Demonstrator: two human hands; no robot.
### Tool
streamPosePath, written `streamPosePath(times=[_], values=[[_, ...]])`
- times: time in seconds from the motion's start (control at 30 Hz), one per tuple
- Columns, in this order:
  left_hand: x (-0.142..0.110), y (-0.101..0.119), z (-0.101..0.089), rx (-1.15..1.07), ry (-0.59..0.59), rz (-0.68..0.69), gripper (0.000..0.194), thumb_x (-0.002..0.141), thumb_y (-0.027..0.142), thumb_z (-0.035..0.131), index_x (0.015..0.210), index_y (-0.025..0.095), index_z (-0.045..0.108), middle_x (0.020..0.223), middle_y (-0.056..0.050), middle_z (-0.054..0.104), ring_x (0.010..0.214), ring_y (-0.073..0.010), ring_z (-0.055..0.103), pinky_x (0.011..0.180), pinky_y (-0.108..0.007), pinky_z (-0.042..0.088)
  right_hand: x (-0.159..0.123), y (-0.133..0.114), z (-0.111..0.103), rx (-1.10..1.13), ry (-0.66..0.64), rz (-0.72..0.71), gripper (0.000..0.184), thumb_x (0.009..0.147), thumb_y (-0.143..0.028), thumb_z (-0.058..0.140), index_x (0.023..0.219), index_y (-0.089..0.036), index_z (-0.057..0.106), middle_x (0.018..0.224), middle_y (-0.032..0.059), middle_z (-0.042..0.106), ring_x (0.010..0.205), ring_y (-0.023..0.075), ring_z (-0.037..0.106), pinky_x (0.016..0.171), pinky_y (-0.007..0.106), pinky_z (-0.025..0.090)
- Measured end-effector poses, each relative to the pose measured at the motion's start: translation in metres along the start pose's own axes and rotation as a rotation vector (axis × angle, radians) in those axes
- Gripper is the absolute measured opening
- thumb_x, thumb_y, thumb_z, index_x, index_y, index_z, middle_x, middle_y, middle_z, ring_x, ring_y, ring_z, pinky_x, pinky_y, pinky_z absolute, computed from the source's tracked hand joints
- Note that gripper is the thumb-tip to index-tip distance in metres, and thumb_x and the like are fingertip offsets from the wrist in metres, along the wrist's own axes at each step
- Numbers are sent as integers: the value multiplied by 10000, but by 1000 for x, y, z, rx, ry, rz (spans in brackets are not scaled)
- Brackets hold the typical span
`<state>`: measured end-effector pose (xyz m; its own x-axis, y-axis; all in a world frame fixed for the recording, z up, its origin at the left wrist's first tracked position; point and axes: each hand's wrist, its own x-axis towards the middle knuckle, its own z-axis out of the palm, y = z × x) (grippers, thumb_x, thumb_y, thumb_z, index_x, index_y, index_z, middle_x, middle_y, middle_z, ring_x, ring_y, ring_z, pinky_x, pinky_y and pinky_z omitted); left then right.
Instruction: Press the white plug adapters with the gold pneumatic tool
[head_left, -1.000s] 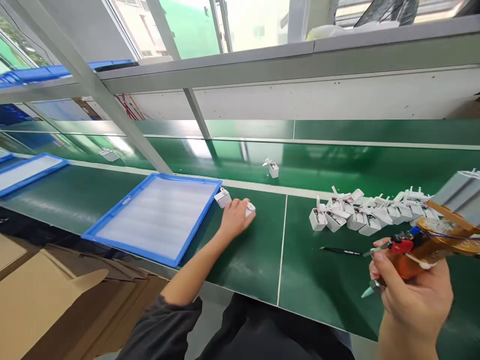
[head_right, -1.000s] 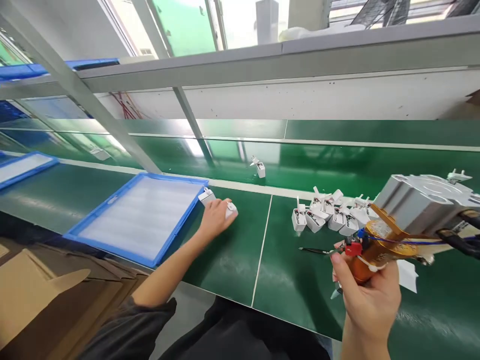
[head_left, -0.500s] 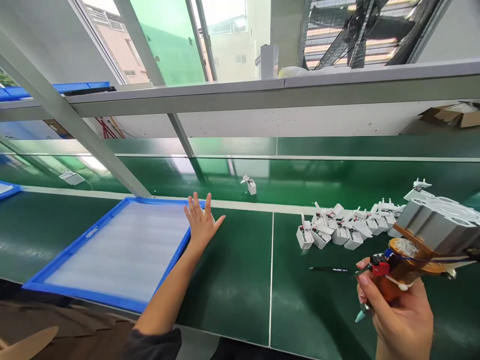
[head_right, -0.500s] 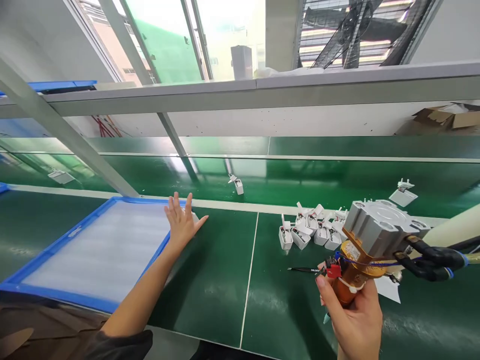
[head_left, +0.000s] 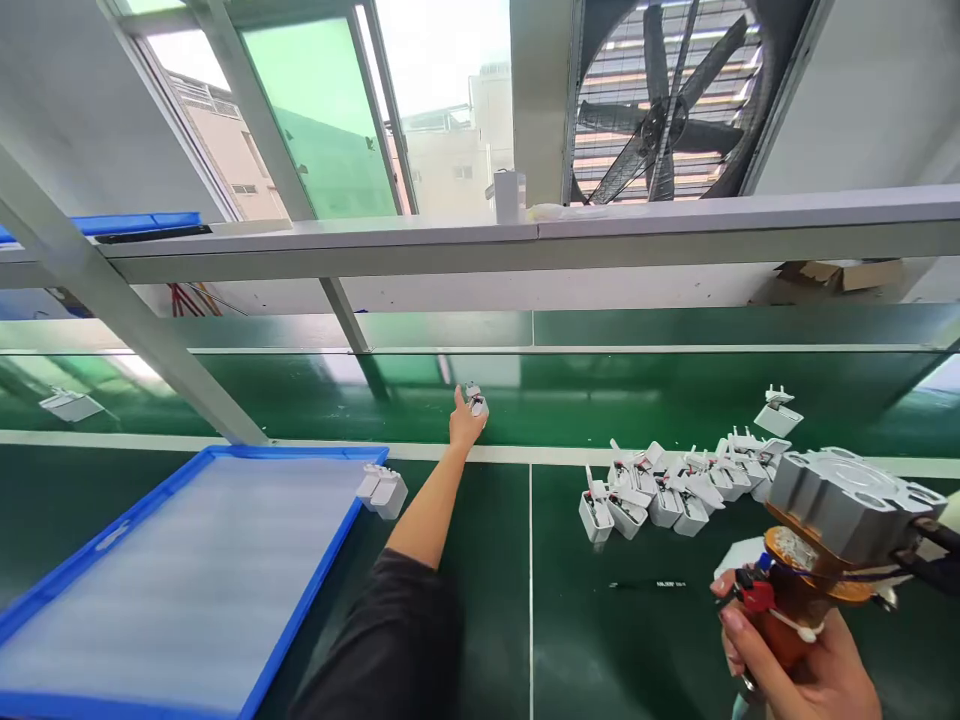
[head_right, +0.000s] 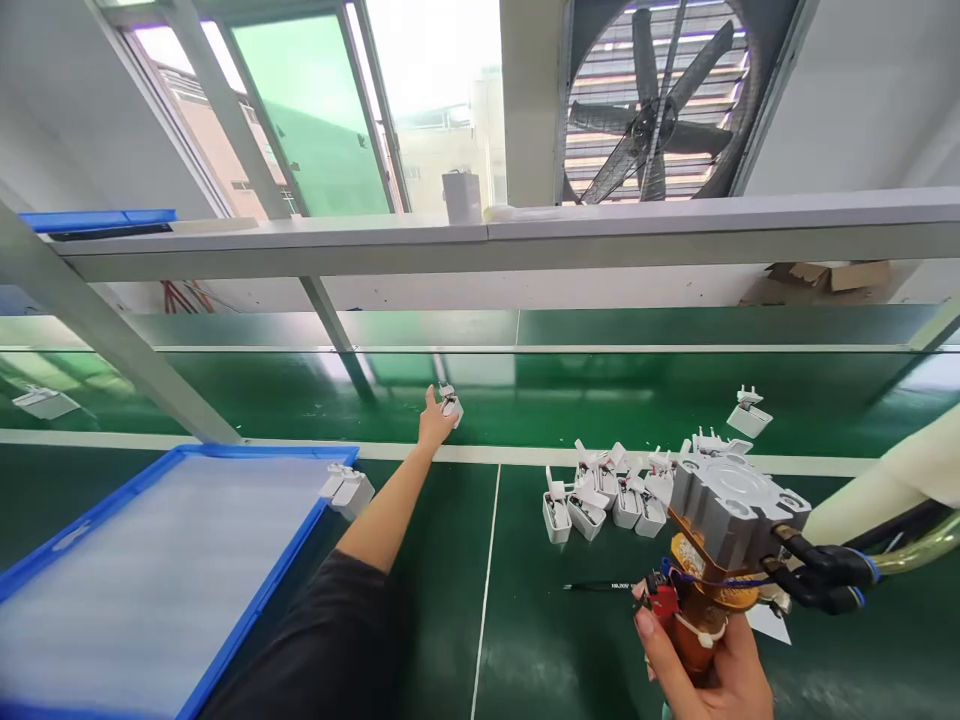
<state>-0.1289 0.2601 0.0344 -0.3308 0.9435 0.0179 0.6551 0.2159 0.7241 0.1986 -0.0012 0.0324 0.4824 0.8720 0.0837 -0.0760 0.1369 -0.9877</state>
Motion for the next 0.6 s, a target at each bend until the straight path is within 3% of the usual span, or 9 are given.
streamPosePath(times=[0.07, 0.13, 0.27, 0.37, 0.47, 0.6], values=[[-24, -3, -5, -40, -84, 41, 929, 793, 177, 675, 1575, 151, 174, 1230, -138, 720, 1112, -277, 688, 928, -344, 518, 3, -1, -3, 59, -62, -124, 345, 695, -301, 846, 940, -214, 620, 807, 49, 729, 488, 127, 560, 396, 254, 452], [-63, -8, -8, -87, -228, 94, 928, 760, 190, 705, 1556, 206, 229, 1233, -75, 730, 1059, -243, 706, 953, -342, 516, 5, -5, -3, 91, -89, -197, 283, 727, -235, 818, 921, -216, 613, 789, 36, 726, 473, 115, 563, 384, 236, 443], [-170, -18, -15, -177, -632, 299, 933, 756, 237, 712, 1545, 222, 214, 1223, -58, 736, 1084, -235, 695, 1031, -403, 477, 5, -14, 0, 134, -131, -238, 215, 775, -171, 761, 918, -217, 607, 786, 14, 714, 468, 87, 550, 396, 214, 432], [-237, -27, -15, -168, -783, 354, 843, 798, 208, 664, 1531, 256, 250, 1170, -33, 752, 1152, -226, 660, 1073, -420, 441, 3, -19, 3, 138, -151, -244, 223, 777, -139, 746, 920, -221, 596, 794, 5, 706, 475, 81, 550, 412, 219, 444], [-268, -36, -5, -149, -806, 343, 851, 805, 167, 641, 1546, 281, 239, 1244, -47, 712, 1193, -225, 626, 1102, -441, 415, 2, -21, 6, 158, -172, -256, 237, 782, -120, 728, 937, -229, 587, 801, -3, 702, 467, 77, 542, 409, 221, 440], [-268, -38, 9, -136, -830, 368, 894, 738, 162, 709, 1535, 259, 315, 1440, -121, 527, 1158, -232, 605, 1026, -402, 495, 0, -22, 8, 167, -192, -275, 267, 792, -108, 701, 991, -245, 588, 811, -12, 699, 461, 72, 536, 402, 214, 436]])
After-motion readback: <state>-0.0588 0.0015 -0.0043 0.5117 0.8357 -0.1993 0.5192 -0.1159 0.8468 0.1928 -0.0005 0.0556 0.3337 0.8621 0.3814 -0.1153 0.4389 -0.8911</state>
